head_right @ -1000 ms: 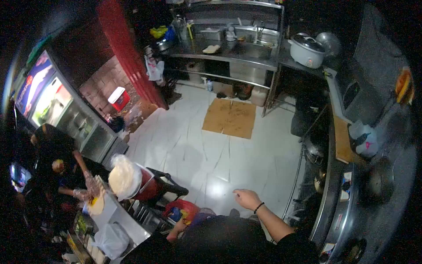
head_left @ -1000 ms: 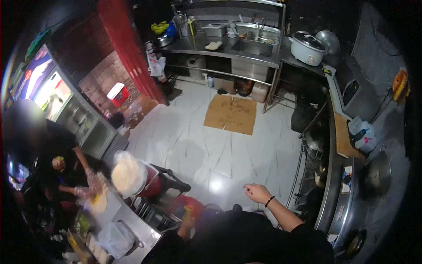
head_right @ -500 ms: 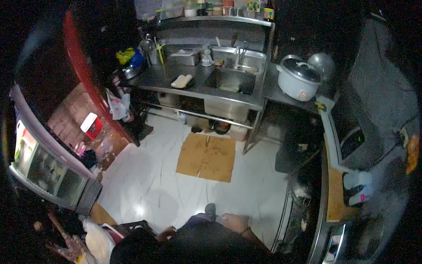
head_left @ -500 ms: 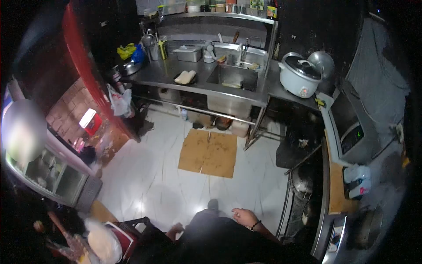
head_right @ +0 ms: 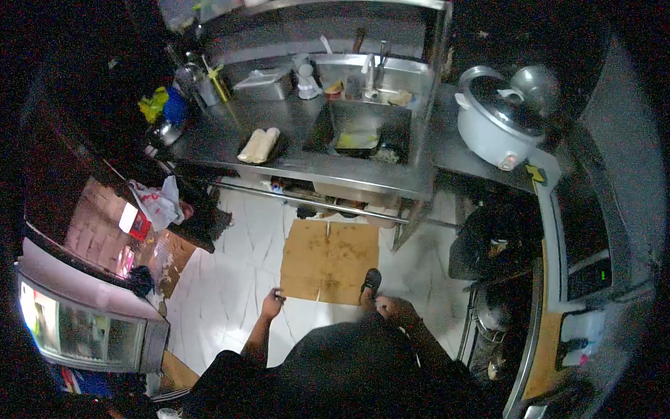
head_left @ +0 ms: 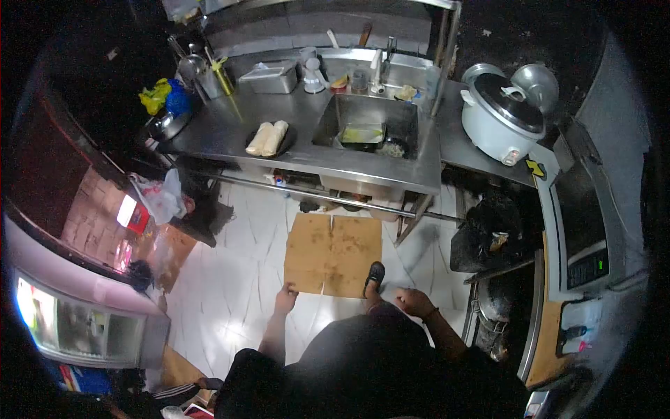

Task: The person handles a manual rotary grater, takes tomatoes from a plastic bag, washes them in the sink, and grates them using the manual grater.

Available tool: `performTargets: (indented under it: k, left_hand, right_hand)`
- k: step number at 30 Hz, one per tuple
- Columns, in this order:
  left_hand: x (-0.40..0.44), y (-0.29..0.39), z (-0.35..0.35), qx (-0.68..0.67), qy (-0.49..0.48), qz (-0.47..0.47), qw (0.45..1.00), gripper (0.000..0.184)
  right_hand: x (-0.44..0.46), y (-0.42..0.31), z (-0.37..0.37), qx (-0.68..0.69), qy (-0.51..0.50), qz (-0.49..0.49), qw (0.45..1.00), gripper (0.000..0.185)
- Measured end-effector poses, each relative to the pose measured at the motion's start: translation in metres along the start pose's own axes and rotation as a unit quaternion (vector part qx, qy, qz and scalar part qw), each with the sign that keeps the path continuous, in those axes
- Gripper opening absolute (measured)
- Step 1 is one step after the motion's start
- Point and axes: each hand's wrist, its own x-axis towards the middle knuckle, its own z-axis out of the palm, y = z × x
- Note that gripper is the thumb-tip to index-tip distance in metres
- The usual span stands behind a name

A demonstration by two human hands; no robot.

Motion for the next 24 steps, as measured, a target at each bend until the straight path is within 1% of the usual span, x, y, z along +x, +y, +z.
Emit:
performTargets:
  k: [1,2,3,4,5,6,7,8,9,10,11,13,14,16,17,19,20,21,22,23,24]
  left_hand:
    - [-0.006,-0.017,0.01,0.093,-0.004,-0.016,0.996,0.037]
    - [-0.017,-0.032,0.018,0.09,-0.038,-0.071,0.993,0.043]
    - [-0.027,-0.072,0.033,0.239,-0.147,0.006,0.96,0.04]
    - [-0.034,-0.095,0.042,0.363,-0.229,0.11,0.897,0.036]
    - [-0.055,-0.093,0.046,0.327,-0.268,0.081,0.903,0.035]
    - [-0.059,-0.085,0.052,0.282,-0.277,0.036,0.918,0.033]
    - [-0.057,-0.075,0.057,0.238,-0.267,-0.012,0.934,0.032]
    - [-0.053,-0.066,0.06,0.206,-0.253,-0.05,0.944,0.03]
    - [-0.045,-0.057,0.064,0.173,-0.237,-0.085,0.952,0.029]
    - [-0.034,-0.048,0.067,0.147,-0.221,-0.107,0.958,0.027]
    - [-0.021,-0.04,0.069,0.127,-0.207,-0.118,0.963,0.025]
    - [0.005,-0.025,0.075,0.095,-0.18,-0.131,0.97,0.022]
    - [0.018,-0.018,0.079,0.085,-0.168,-0.125,0.974,0.021]
    - [0.051,-0.006,0.084,0.079,-0.143,-0.102,0.981,0.018]
    - [0.07,0.0,0.085,0.087,-0.126,-0.074,0.986,0.017]
    - [0.123,0.007,0.081,0.107,-0.084,0.001,0.991,0.014]
    - [0.162,-0.024,0.084,-0.022,-0.097,0.087,0.991,0.029]
    - [0.203,-0.029,0.084,-0.227,-0.11,-0.171,0.953,0.031]
    - [0.225,-0.012,0.064,-0.32,-0.1,-0.115,0.935,0.031]
    - [0.258,-0.011,0.054,-0.389,-0.126,-0.109,0.906,0.032]
    - [0.285,-0.004,0.047,-0.261,-0.127,-0.145,0.946,0.035]
  right_hand:
    - [0.023,0.003,-0.013,-0.06,-0.035,-0.035,0.997,0.03]
    - [0.045,0.008,-0.025,-0.069,0.002,-0.079,0.995,0.031]
    - [0.069,0.006,-0.042,-0.057,0.002,-0.092,0.994,0.031]
    - [0.097,-0.001,-0.061,-0.043,0.003,-0.105,0.994,0.031]
    - [0.122,-0.01,-0.082,-0.031,-0.007,-0.114,0.993,0.031]
    - [0.147,-0.019,-0.103,-0.015,-0.017,-0.122,0.992,0.03]
    - [0.173,-0.023,-0.12,-0.079,0.021,-0.154,0.985,0.03]
    - [0.209,-0.005,-0.128,-0.099,0.017,-0.175,0.979,0.03]
    - [0.237,-0.005,-0.142,-0.145,-0.014,-0.117,0.982,0.03]
    - [0.256,-0.012,-0.161,-0.171,-0.006,-0.142,0.975,0.029]
    - [0.271,-0.021,-0.175,-0.169,-0.016,-0.142,0.975,0.029]
    - [0.302,-0.031,-0.193,-0.097,0.039,-0.181,0.978,0.029]
    - [0.314,-0.03,-0.196,-0.096,0.032,-0.181,0.978,0.029]
    - [0.335,-0.025,-0.198,-0.049,0.061,-0.202,0.976,0.027]
    - [0.341,-0.024,-0.198,-0.046,0.056,-0.198,0.977,0.027]
    - [0.345,-0.022,-0.194,-0.035,0.062,-0.128,0.989,0.025]
    - [0.345,-0.02,-0.193,-0.033,0.06,-0.119,0.991,0.025]
    - [0.347,-0.015,-0.193,-0.041,0.069,-0.102,0.992,0.025]
    - [0.349,-0.012,-0.193,-0.049,0.078,-0.084,0.992,0.024]
    - [0.352,-0.011,-0.193,-0.048,0.074,-0.074,0.993,0.024]
    - [0.354,-0.009,-0.193,-0.062,0.087,-0.046,0.993,0.024]
